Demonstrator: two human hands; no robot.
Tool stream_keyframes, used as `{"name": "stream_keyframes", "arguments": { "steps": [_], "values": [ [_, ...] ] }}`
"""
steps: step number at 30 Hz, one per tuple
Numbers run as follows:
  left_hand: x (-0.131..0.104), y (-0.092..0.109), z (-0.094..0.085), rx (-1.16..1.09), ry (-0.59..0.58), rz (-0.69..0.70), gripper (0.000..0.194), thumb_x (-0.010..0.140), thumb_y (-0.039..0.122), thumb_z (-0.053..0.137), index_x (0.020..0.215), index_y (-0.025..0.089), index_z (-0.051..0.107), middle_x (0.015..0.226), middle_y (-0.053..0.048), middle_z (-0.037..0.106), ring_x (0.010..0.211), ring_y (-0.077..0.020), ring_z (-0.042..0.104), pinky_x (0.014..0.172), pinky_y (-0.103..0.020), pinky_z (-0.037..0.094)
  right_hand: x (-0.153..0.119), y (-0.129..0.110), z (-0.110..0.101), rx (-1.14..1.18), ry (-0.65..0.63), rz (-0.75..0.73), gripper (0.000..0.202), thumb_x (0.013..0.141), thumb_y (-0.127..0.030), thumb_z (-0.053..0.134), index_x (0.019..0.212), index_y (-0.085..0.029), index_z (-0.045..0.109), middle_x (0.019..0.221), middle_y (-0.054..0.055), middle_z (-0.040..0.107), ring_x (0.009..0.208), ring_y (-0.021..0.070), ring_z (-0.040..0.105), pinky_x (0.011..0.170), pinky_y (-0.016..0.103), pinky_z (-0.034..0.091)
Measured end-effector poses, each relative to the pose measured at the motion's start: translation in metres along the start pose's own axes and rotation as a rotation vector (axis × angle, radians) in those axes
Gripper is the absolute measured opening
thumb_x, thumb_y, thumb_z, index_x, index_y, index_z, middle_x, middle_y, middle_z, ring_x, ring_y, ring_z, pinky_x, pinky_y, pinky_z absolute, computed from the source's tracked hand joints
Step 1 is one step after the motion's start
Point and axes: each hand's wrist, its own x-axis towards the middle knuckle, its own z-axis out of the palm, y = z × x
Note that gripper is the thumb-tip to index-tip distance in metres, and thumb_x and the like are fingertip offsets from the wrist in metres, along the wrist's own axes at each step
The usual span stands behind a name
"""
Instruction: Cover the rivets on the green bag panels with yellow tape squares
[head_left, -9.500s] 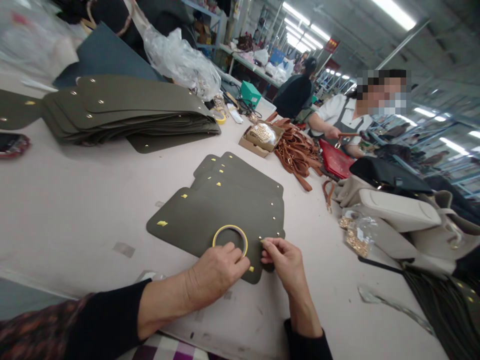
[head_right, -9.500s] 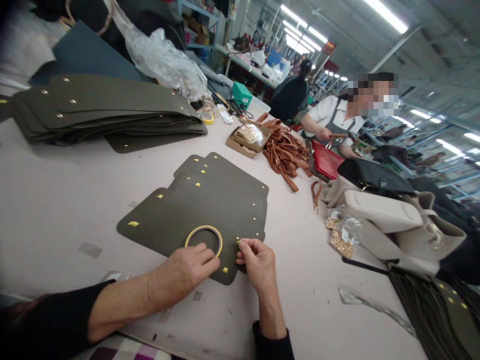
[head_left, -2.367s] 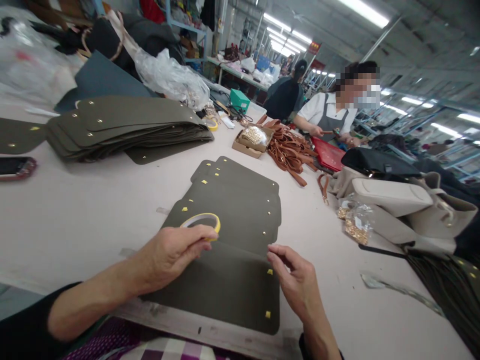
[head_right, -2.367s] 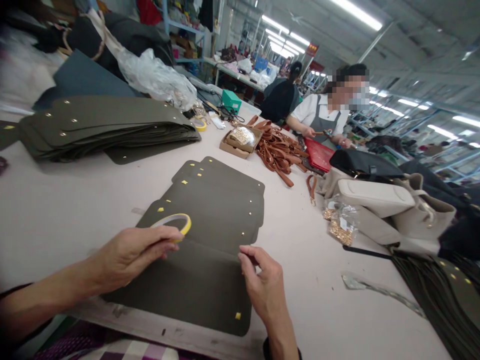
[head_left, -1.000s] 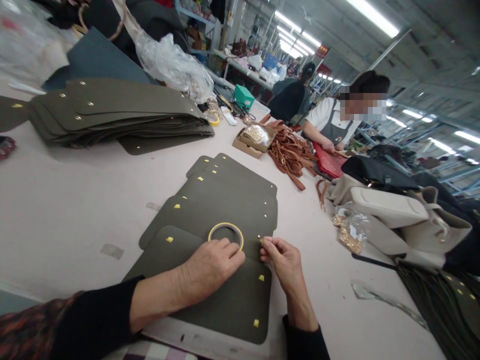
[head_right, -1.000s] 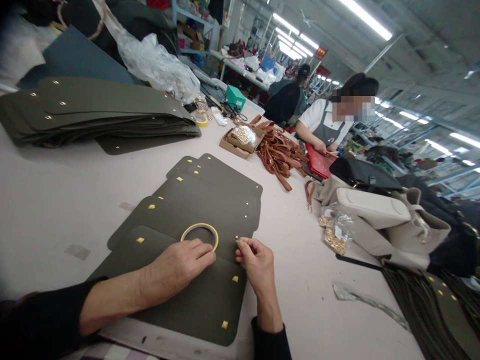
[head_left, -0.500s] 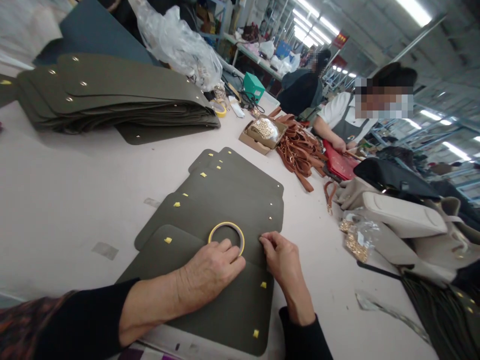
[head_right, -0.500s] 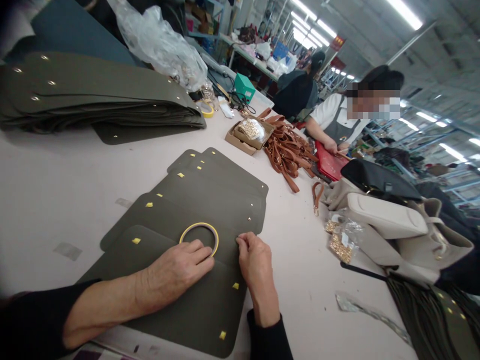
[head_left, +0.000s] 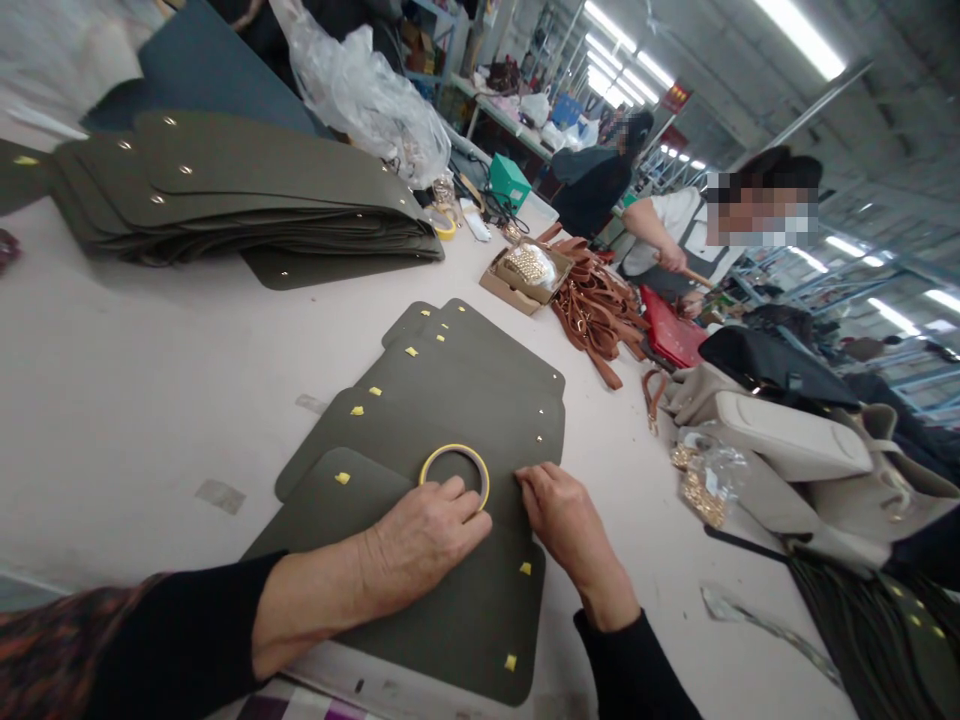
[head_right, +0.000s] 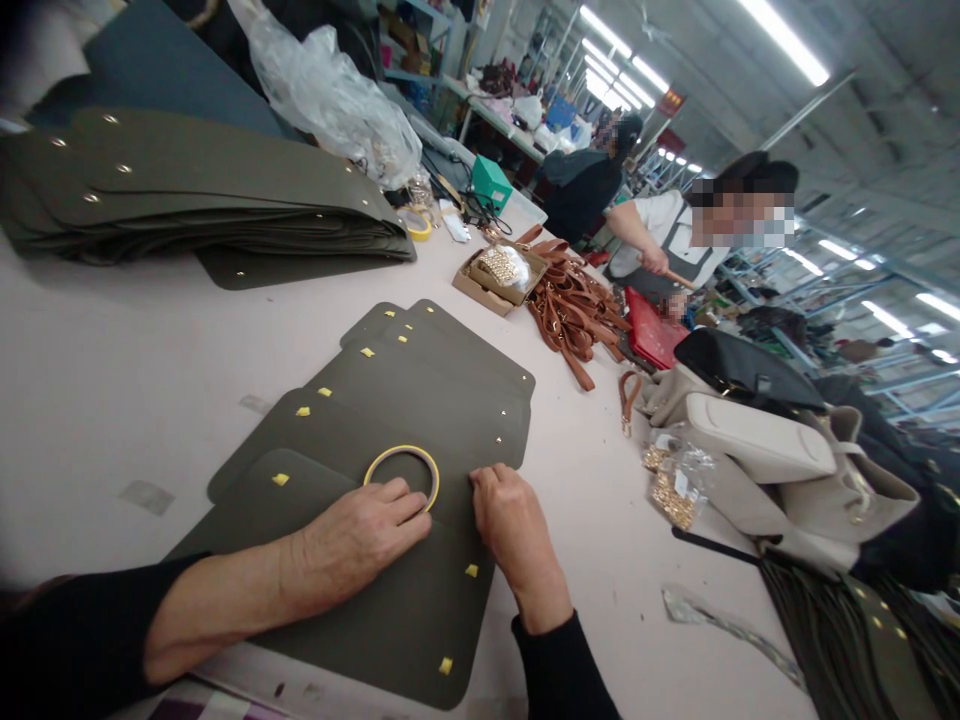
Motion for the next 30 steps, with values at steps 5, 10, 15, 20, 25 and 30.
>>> {"name": "stream_keyframes", "arguments": {
  "steps": [5,10,15,20,25,30],
  "values": [
    [0.001,0.002,-0.004,0.014,-0.013,-0.097,0.008,0.086,0.011,0.053,0.089,0.019,0.052,0.089,-0.005,0.055,0.081,-0.0216,0.047,0.068,-0.034,0.042,0.019,-0.003,-0.006,0.08,-0.121,0.229,0.024,0.088,-0.018,0.05,0.071,-0.019,0.067,0.073,0.005,0.071,0.07,0.0169,0.065,0.064,0.025,0.041],
    [-0.001,0.002,-0.011,0.033,0.012,-0.139,0.006,0.086,0.017,0.055,0.09,0.019,0.051,0.085,-0.005,0.054,0.08,-0.0225,0.048,0.07,-0.036,0.041,0.01,-0.007,-0.011,0.171,-0.081,0.267,0.017,0.087,-0.022,0.052,0.081,-0.019,0.067,0.082,0.005,0.071,0.076,0.0167,0.064,0.067,0.024,0.04],
    [-0.001,0.0,-0.015,0.013,0.02,-0.062,0.003,0.088,0.017,0.051,0.087,0.019,0.052,0.082,-0.004,0.055,0.077,-0.0215,0.05,0.068,-0.034,0.042,-0.022,-0.012,-0.016,0.217,-0.226,0.265,0.014,0.083,-0.023,0.055,0.078,-0.02,0.068,0.077,0.003,0.07,0.071,0.0158,0.063,0.063,0.024,0.04],
    [0.0,-0.003,-0.017,-0.051,0.06,0.012,0.016,0.09,0.011,0.045,0.099,0.019,0.056,0.079,-0.002,0.059,0.072,-0.0188,0.055,0.065,-0.031,0.046,-0.044,-0.022,-0.014,0.353,-0.001,0.312,0.017,0.085,-0.024,0.053,0.081,-0.021,0.068,0.077,0.003,0.07,0.069,0.0166,0.063,0.063,0.026,0.045],
    [-0.003,0.0,-0.019,-0.268,0.19,0.048,0.041,0.096,0.015,0.039,0.137,0.019,0.036,0.094,-0.003,0.068,0.083,-0.0141,0.065,0.073,-0.024,0.052,-0.052,-0.046,-0.011,0.623,0.338,0.125,0.019,0.088,-0.022,0.05,0.098,-0.02,0.067,0.089,0.005,0.07,0.077,0.0159,0.064,0.07,0.027,0.05],
    [-0.004,0.005,-0.02,-0.293,0.205,-0.017,0.041,0.097,0.021,0.041,0.136,0.016,0.031,0.109,-0.008,0.068,0.089,-0.0169,0.068,0.075,-0.027,0.055,-0.054,-0.063,-0.007,0.57,0.413,-0.055,0.017,0.088,-0.013,0.052,0.099,-0.02,0.063,0.09,0.005,0.068,0.082,0.0155,0.062,0.075,0.028,0.05]
  ]
}}
